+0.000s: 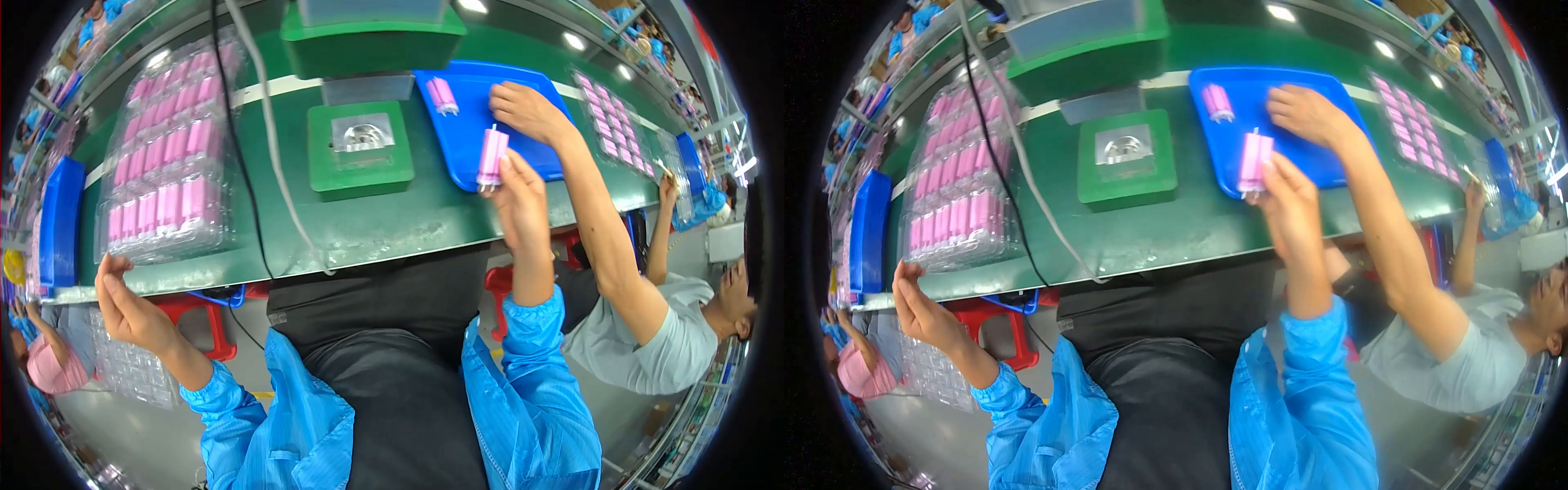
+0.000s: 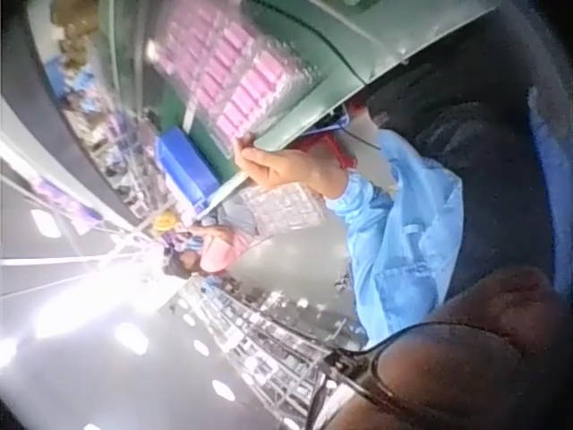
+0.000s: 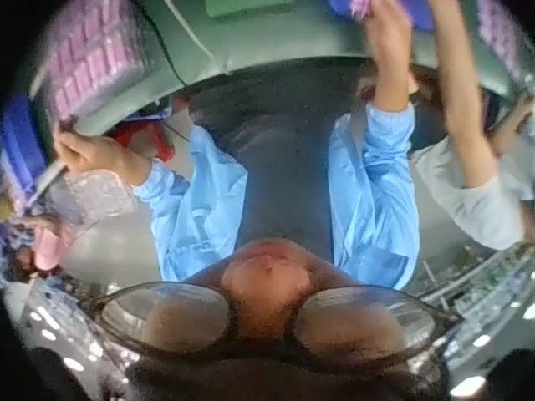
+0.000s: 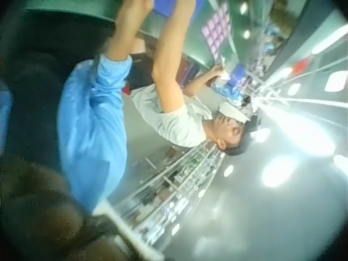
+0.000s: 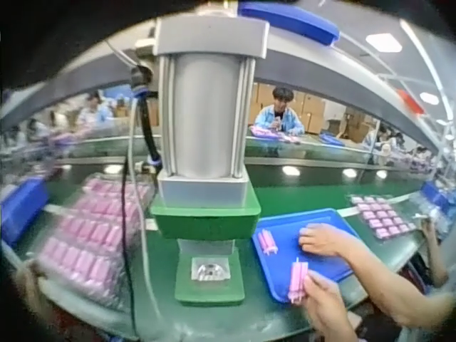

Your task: Assemble battery packs by placing individual cells into a holder and using a pneumatic press machine to secure them.

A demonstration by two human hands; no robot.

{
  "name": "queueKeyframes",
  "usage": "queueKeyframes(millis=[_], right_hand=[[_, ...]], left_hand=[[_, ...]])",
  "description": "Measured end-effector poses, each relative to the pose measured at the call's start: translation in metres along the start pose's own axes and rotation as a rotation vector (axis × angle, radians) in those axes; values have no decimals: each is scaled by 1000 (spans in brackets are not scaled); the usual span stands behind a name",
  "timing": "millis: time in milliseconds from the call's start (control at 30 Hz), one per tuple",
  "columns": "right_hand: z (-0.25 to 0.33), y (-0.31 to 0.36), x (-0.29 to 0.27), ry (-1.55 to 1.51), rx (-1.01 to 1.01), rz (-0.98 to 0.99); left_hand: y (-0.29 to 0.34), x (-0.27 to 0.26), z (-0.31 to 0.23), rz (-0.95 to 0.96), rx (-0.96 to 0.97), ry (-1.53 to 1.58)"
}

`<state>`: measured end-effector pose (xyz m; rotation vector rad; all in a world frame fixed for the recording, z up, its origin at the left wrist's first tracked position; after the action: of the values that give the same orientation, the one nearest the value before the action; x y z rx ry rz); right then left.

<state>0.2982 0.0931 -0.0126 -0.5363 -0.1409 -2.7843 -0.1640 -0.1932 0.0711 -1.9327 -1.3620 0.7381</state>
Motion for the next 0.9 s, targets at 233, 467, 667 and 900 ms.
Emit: queueKeyframes(millis=[233,467,667,900], right_hand=[[38,-21,-32,411,-370,-450],[15,50,58,1328,-713,-426],[-4,58,62,1350,-744,-412],[-12,56,46,1393,-760,-397]], left_hand=[[-95,70,-4,199,170,-42],[-210,131,134,487,93,-485],[-272,186,290,667,-1,-886],[-246,238,295,850,-290,-986]])
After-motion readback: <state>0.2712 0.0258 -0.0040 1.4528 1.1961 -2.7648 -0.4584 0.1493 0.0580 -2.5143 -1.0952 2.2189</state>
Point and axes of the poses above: each hand's wrist, its own y-axis away from the middle knuckle, its own x-axis out of the palm, z = x × y, the point moved 7 cm from there along -y, towards the middle knuckle, and after that the axes turned 4 degrees about x, right-handed, at the moved point
